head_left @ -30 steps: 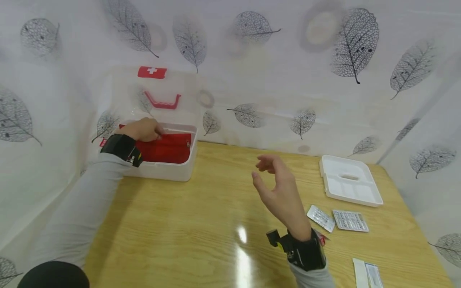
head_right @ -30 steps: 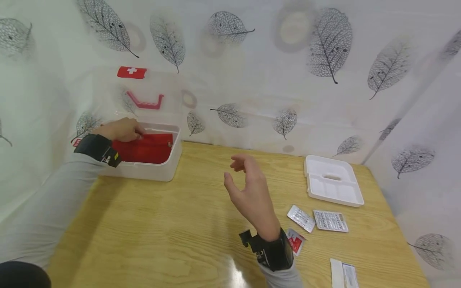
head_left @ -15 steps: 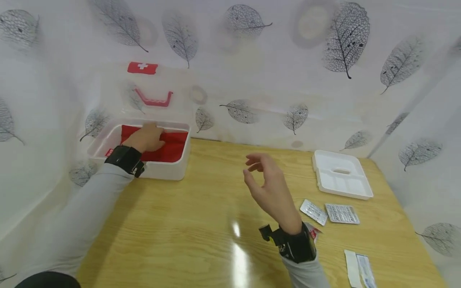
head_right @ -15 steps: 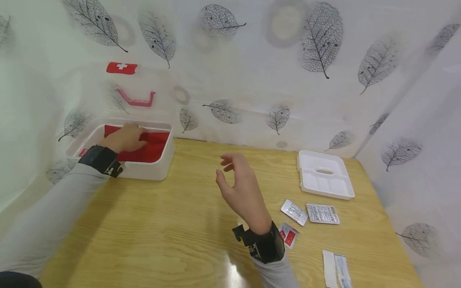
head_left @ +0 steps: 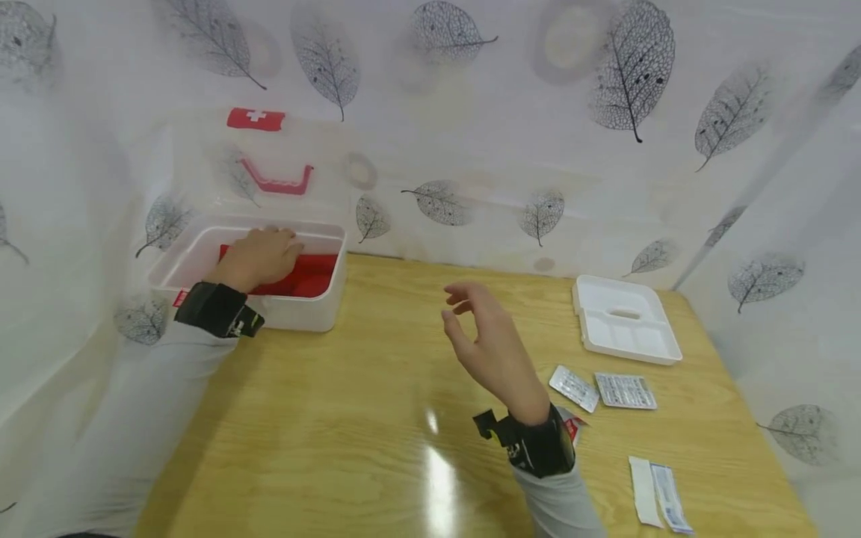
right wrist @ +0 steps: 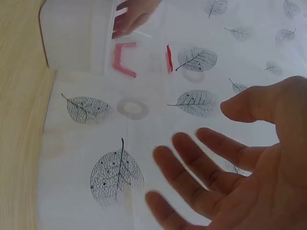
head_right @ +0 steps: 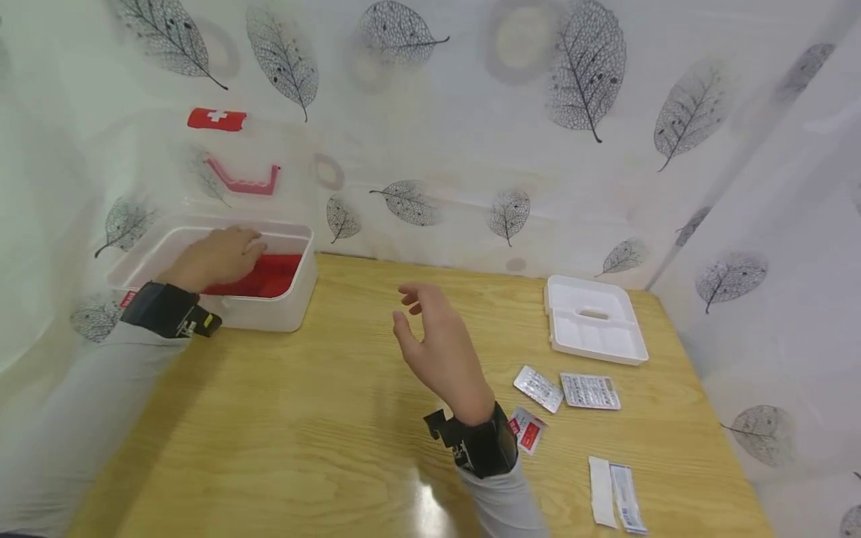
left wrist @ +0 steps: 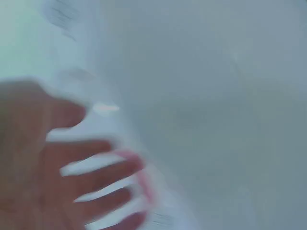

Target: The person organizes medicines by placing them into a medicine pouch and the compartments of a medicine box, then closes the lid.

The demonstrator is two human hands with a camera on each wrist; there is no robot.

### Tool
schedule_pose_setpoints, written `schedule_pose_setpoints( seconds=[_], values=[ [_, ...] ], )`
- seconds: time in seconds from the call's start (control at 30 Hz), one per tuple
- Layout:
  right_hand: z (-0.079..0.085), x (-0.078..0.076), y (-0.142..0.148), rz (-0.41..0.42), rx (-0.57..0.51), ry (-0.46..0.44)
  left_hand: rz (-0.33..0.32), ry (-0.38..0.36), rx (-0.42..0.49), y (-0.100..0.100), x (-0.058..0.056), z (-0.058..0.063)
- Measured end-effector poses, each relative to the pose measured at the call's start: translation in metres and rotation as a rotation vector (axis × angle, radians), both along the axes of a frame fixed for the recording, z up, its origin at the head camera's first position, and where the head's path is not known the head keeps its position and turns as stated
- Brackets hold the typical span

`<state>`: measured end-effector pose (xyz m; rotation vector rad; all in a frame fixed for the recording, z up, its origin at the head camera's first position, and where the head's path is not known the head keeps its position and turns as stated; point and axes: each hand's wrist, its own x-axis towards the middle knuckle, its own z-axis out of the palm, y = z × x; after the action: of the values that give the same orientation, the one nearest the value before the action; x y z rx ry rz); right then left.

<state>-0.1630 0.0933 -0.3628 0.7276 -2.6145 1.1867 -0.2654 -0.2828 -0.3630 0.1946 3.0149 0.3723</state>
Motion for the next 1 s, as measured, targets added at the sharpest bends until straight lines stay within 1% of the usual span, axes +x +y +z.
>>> schedule_pose_setpoints(
  seconds=[0.07, 0.1, 0.17, 0.2, 0.23, 0.27, 0.3, 0.33, 0.4, 0.43, 0.5, 0.6, 0.7, 0.8, 0.87, 1.0],
  values=[
    [-0.003, -0.001, 0.006, -0.035, 0.049, -0.026, -0.012, 0.232, 0.029, 0.020, 0.015, 0.011],
    [-0.006, -0.001, 0.009, -0.055, 0.083, -0.040, -0.032, 0.350, 0.056, 0.031, 0.023, 0.014],
    [-0.013, 0.000, 0.018, -0.095, 0.153, -0.053, -0.111, 0.565, 0.115, 0.054, 0.038, 0.016],
    [-0.017, 0.002, 0.023, -0.118, 0.186, -0.051, -0.159, 0.657, 0.121, 0.066, 0.044, 0.015],
    [-0.022, 0.003, 0.029, -0.141, 0.215, -0.043, -0.205, 0.735, 0.120, 0.078, 0.049, 0.012],
    [-0.027, 0.005, 0.035, -0.167, 0.244, -0.030, -0.242, 0.784, 0.114, 0.091, 0.054, 0.009],
    [-0.032, 0.008, 0.042, -0.195, 0.269, -0.016, -0.274, 0.820, 0.107, 0.103, 0.056, 0.004],
    [-0.037, 0.011, 0.050, -0.222, 0.291, 0.000, -0.298, 0.840, 0.089, 0.114, 0.058, -0.001],
    [-0.045, 0.017, 0.065, -0.272, 0.325, 0.021, -0.332, 0.843, 0.052, 0.134, 0.058, -0.013],
    [-0.049, 0.021, 0.073, -0.294, 0.341, 0.028, -0.348, 0.824, 0.037, 0.143, 0.057, -0.020],
    [-0.057, 0.028, 0.090, -0.328, 0.369, 0.034, -0.372, 0.762, 0.015, 0.156, 0.053, -0.034],
    [-0.066, 0.037, 0.114, -0.372, 0.408, 0.036, -0.386, 0.654, -0.021, 0.175, 0.043, -0.054],
    [-0.073, 0.044, 0.137, -0.422, 0.441, 0.001, -0.394, 0.559, -0.092, 0.198, 0.032, -0.069],
    [-0.081, 0.050, 0.157, -0.474, 0.469, -0.051, -0.423, 0.483, -0.165, 0.226, 0.024, -0.082],
    [-0.087, 0.053, 0.168, -0.508, 0.473, -0.063, -0.455, 0.442, -0.195, 0.248, 0.019, -0.090],
    [-0.097, 0.057, 0.183, -0.574, 0.462, -0.060, -0.500, 0.356, -0.177, 0.292, 0.006, -0.101]
  ],
)
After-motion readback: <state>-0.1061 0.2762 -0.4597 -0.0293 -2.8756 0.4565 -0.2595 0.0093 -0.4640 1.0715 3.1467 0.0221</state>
